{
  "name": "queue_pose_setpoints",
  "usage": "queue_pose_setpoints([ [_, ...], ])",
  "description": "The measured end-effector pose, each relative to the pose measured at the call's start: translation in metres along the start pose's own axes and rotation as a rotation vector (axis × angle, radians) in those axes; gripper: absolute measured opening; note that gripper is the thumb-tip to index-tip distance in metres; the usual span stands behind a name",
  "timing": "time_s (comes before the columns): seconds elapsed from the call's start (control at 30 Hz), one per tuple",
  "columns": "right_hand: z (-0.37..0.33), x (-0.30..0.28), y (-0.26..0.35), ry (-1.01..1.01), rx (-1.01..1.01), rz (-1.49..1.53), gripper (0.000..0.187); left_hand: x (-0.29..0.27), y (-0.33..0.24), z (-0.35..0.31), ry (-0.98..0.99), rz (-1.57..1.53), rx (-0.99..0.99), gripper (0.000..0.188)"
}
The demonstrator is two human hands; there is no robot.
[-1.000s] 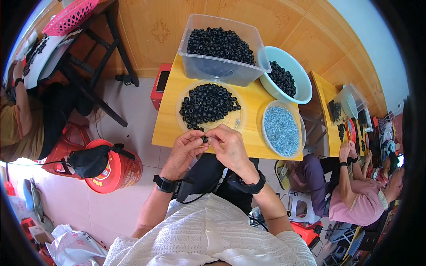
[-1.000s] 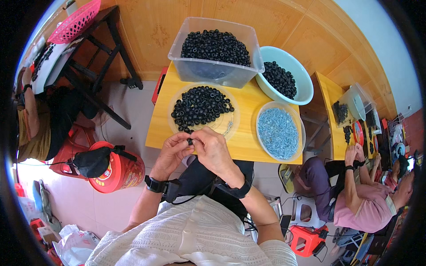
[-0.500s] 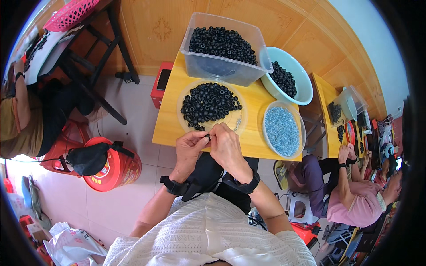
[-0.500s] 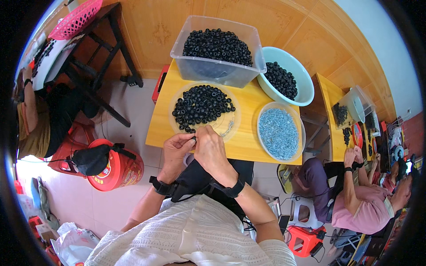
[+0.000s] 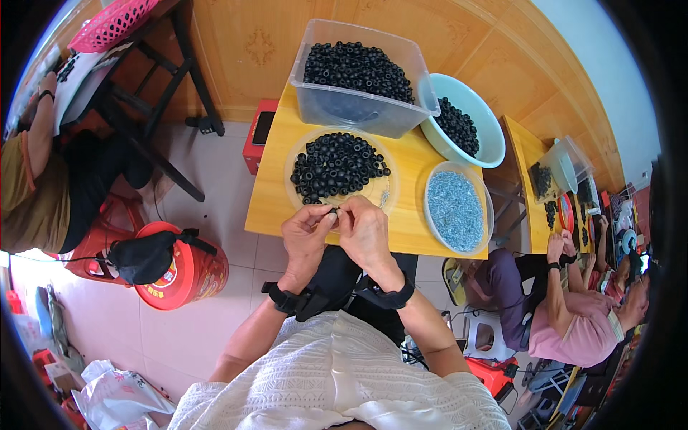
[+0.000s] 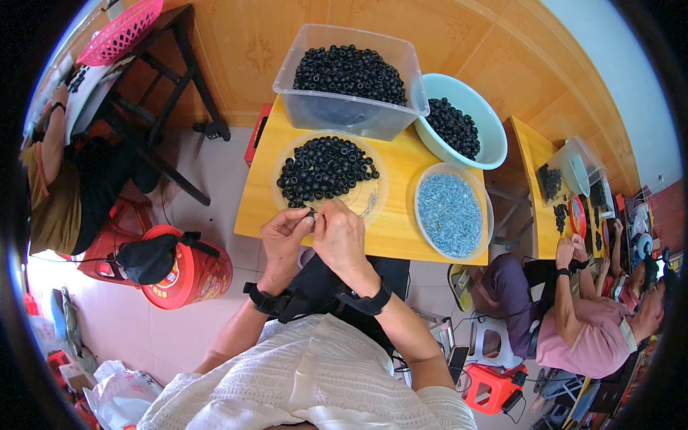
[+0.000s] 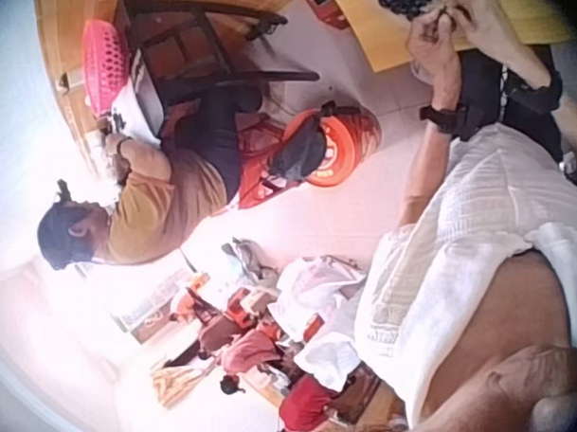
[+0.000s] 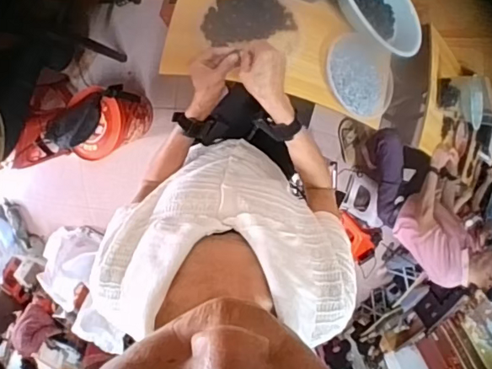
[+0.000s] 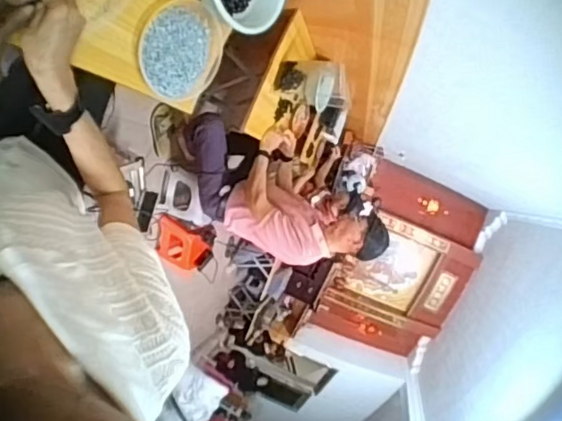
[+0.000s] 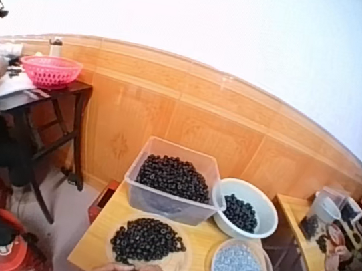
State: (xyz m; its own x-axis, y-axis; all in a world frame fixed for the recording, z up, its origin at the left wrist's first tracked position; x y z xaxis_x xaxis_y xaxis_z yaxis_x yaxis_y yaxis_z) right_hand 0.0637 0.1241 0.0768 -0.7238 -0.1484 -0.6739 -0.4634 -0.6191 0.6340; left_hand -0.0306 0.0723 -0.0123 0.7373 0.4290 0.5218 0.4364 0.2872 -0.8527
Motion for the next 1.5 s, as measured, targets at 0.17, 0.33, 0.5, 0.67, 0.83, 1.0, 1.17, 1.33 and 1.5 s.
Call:
queue_pose_setpoints([
  [0.17,-0.003,0.01,0.002,0.03,0.006,0.009,0.008,-0.01,-0.002,0.002,-0.082,0.105,0.085,0.011],
  [0.33,-0.007,0.012,0.002,-0.006,-0.001,0.022,0.015,-0.012,0.006,0.005,-0.119,0.045,-0.017,0.012],
  [0.5,-0.01,0.005,-0.012,-0.005,0.007,0.03,0.02,-0.007,0.017,0.007,-0.071,0.047,-0.139,0.011],
  [0.67,-0.013,-0.001,-0.012,0.016,-0.067,-0.058,0.016,0.006,0.029,-0.002,0.056,0.124,-0.355,0.016],
  [0.83,-0.022,-0.002,-0.009,0.105,-0.083,-0.105,0.013,0.013,0.035,-0.01,0.142,0.252,-0.453,0.024],
  [1.0,-0.029,-0.005,-0.021,0.109,-0.059,-0.128,0.013,0.023,0.041,-0.012,0.109,0.235,-0.463,0.025],
  [1.17,-0.037,-0.001,-0.033,0.11,-0.054,-0.148,0.013,0.016,0.062,-0.016,0.1,0.218,-0.509,0.023],
  [1.33,-0.039,-0.001,-0.036,0.125,-0.023,-0.076,0.013,0.021,0.059,-0.02,0.126,0.222,-0.529,0.026],
  [1.5,-0.002,-0.042,-0.085,0.048,0.143,-0.005,0.015,0.033,0.049,-0.024,0.153,0.213,-0.564,0.038],
])
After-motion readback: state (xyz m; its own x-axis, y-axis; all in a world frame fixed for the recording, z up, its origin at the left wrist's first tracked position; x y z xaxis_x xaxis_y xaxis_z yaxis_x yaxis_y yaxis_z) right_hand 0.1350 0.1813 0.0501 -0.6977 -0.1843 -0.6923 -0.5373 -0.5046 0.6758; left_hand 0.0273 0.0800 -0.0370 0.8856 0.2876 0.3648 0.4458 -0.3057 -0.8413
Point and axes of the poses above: each hand's wrist, its own z-axis towards the middle knuckle, its own x-axis out of the palm, y = z × x, the point moved 10 cm from there along z, towards the middle knuckle, and after that the axes turned 2 degrees about y, right-handed, at the moved point
